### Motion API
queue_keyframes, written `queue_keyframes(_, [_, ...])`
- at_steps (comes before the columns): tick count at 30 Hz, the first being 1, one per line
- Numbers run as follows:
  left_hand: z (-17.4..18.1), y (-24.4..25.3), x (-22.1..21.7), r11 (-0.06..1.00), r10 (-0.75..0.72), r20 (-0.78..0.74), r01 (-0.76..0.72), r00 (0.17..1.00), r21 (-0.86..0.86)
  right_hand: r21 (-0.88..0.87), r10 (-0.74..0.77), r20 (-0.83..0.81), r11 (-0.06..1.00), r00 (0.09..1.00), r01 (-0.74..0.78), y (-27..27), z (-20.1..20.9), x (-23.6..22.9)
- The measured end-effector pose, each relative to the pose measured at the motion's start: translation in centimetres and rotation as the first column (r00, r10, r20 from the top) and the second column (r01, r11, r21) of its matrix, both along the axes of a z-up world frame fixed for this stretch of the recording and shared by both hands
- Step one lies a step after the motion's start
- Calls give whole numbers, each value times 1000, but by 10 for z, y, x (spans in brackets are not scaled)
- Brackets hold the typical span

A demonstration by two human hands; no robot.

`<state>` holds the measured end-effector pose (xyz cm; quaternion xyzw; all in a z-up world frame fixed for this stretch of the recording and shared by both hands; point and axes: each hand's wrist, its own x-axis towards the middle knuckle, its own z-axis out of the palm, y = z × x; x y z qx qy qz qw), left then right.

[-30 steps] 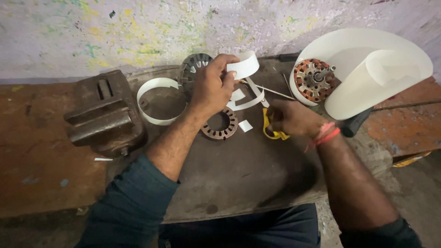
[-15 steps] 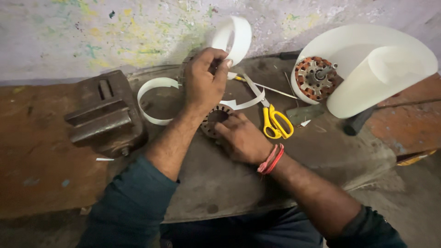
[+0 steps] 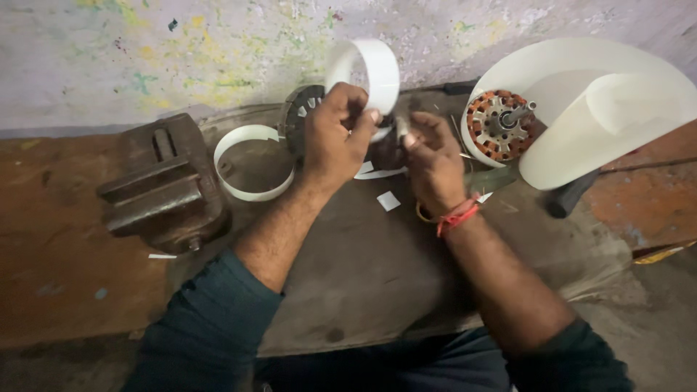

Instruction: The person unrolls a white plastic sheet and uses yellow-handled scissors to cut a long strip. The strip is then cut into smaller rectangular pieces and placed on the workbench near motor components.

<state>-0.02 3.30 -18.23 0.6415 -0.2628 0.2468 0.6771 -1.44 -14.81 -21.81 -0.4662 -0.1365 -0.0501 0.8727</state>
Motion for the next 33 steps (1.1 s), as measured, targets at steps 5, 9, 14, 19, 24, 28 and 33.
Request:
queue_keyframes(5, [-17, -8, 9, 995, -92, 9, 92, 996, 38, -199, -24, 28, 979, 999, 29, -1, -20, 3])
queue_keyframes(9, [-23, -12, 16, 993, -75, -126, 85, 989, 76, -351, -142, 69, 923, 988, 157, -2, -23, 3])
queue_keyframes(14, [-23, -12, 19, 991, -8, -403, 61, 915, 118, -420, -93, 162, 895, 982, 154, -6, -23, 0])
queue_keyframes(19, [-22, -16, 19, 993, -65, -448, 102, 892, 59, -400, -71, 179, 906, 981, 138, -4, -21, 0])
queue_keyframes(24, [-20, -17, 16, 989, -98, -484, 141, 870, 53, -401, -75, 150, 907, 986, 130, -2, -18, -5])
queue_keyframes(28, [-20, -17, 15, 986, -38, -428, 104, 903, 133, -421, -89, 166, 894, 982, 152, -3, -18, -4])
queue_keyframes(33, [-20, -18, 16, 983, -50, -426, 120, 903, 139, -355, -165, 106, 915, 981, 192, -9, -25, 2])
